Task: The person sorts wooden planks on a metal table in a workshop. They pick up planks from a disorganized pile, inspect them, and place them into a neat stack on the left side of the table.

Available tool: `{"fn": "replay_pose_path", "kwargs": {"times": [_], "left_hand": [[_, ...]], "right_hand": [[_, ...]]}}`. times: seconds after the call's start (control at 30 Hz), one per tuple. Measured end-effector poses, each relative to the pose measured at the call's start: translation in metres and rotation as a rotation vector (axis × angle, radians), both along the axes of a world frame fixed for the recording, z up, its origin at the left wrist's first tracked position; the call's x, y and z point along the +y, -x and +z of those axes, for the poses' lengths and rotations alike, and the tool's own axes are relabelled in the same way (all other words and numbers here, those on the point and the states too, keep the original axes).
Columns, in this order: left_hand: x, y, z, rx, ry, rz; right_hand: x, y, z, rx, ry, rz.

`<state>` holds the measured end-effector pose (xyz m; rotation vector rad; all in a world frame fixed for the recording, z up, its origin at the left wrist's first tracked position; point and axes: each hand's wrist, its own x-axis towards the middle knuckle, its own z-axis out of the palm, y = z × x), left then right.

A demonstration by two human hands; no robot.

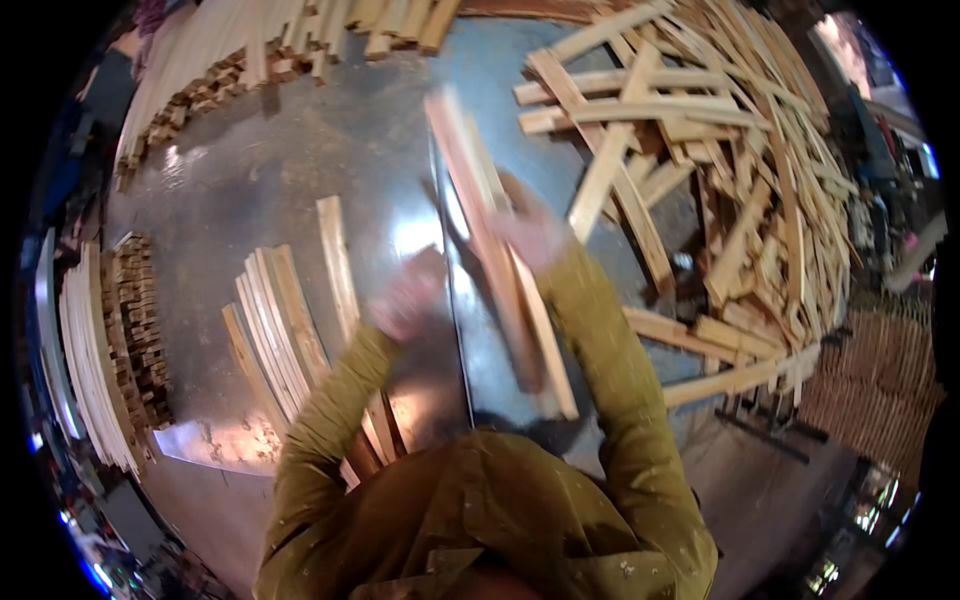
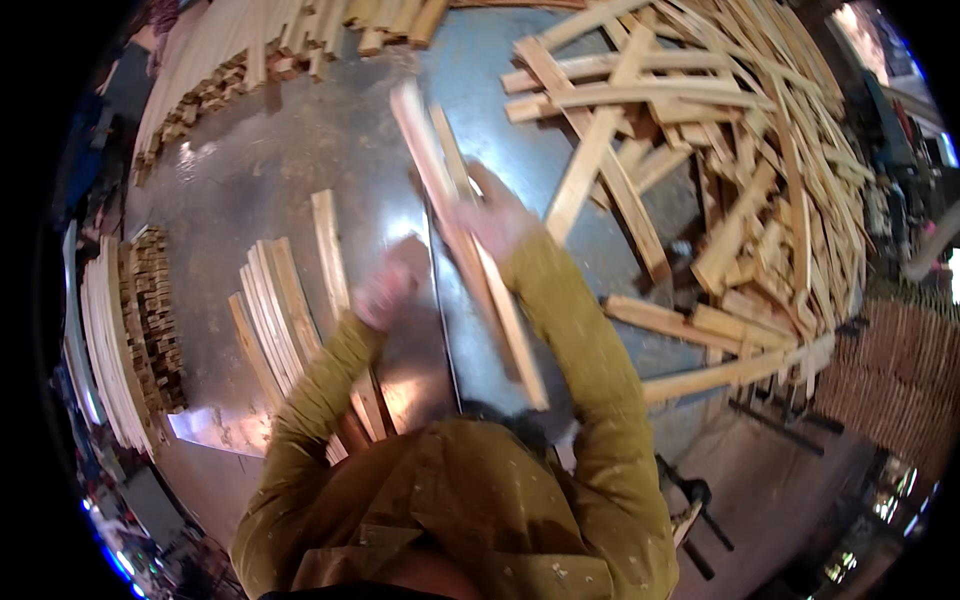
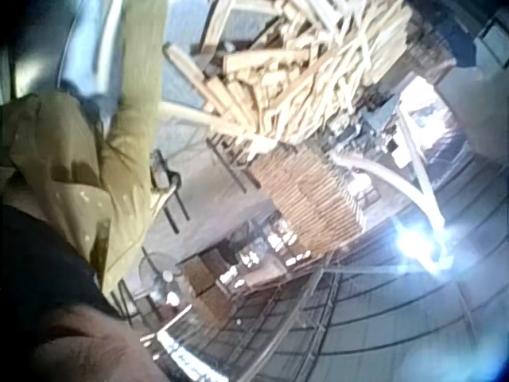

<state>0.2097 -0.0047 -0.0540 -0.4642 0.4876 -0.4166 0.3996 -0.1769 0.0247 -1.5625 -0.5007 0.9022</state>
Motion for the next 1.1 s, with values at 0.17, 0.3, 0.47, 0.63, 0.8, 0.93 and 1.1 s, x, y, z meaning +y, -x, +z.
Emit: {"fn": "replay_pose_path", "kwargs": {"times": [0.17, 0.3, 0.47, 0.63, 0.8, 0.93, 1.1], "left_hand": [[-0.122, 0.023, 0.038, -0.25, -1.168, -0.048], [-0.117, 0.041, 0.018, -0.037, -1.152, -0.161], [-0.149, 0.072, 0.028, -0.104, -1.334, 0.109], [-0.145, 0.086, 0.031, -0.033, -1.084, 0.088], [-0.14, 0.091, 0.036, 0.174, -1.259, 0.271], [-0.138, 0.089, 0.007, 0.15, -1.082, 0.136], [-0.156, 0.106, -0.005, 0.29, -1.352, -0.008]], "right_hand": [[0.02, -0.019, -0.043, 0.454, -0.131, -0.181], [-0.045, 0.076, -0.09, 0.742, -0.185, -0.151], [-0.049, 0.157, -0.056, 0.255, 0.046, -0.373], [-0.136, 0.136, 0.036, -0.488, 0.225, 0.14], [-0.338, 0.105, 0.0, -1.213, 1.161, 0.464], [-0.401, 0.08, -0.015, -0.985, 1.452, 0.713], [-0.327, 0.103, 0.027, -1.244, 0.864, 0.455]]}}
